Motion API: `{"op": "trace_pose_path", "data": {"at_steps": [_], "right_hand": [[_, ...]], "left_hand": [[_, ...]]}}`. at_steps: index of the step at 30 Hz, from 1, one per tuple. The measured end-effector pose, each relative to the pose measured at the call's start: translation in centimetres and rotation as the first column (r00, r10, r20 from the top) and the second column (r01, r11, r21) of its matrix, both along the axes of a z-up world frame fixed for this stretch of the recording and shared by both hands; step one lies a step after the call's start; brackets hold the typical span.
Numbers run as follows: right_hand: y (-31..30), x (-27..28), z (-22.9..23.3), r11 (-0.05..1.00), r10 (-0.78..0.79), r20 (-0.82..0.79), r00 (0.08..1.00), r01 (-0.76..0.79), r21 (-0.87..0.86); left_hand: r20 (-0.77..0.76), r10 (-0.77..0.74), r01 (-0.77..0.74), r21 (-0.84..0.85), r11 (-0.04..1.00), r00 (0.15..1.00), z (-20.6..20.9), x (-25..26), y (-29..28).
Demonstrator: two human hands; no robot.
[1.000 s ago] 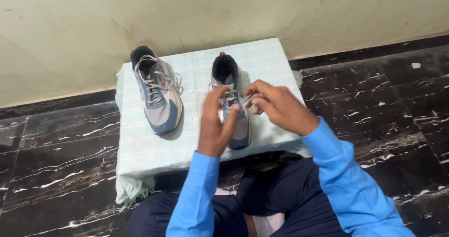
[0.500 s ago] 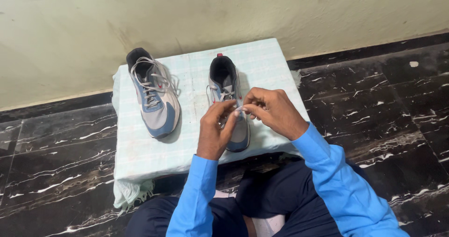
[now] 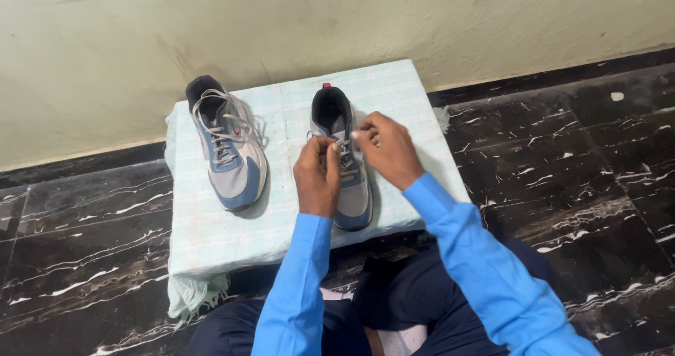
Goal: The person unlaces one sneaker, then relaces it by threading the laces through the eyelets and tying a knot. The second sneaker remains laced throughout.
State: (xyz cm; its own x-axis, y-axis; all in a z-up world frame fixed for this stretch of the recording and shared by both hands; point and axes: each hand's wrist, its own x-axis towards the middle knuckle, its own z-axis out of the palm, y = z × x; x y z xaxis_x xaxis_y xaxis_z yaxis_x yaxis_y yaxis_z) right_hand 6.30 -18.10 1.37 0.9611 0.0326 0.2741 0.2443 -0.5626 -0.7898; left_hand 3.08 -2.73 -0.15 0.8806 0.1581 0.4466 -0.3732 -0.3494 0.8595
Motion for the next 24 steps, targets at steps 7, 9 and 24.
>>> {"op": "trace_pose_path", "data": {"at_steps": [7,9,24], "right_hand": [[1.8,2.5,-3.7,0.993,-0.122,-0.075,0.990,0.122,-0.005],[1.2,3.2,-5.3,0.993,-0.072,-0.054,0.996,0.076,0.087],[-1.9,4.1,-8.7,0.778,0.326,-0.183,0.927,-0.153,0.609]], "left_hand": [[-0.042,0.012,-0.008,0.094,0.996,0.999,-0.8,3.1,-0.3],[-0.053,0.005,0.002,0.135,0.991,0.999,-1.1,3.5,-0.4],[0.010,-0.046,0.038,0.404,0.914,0.999,-3.9,5.2,-1.3]]}}
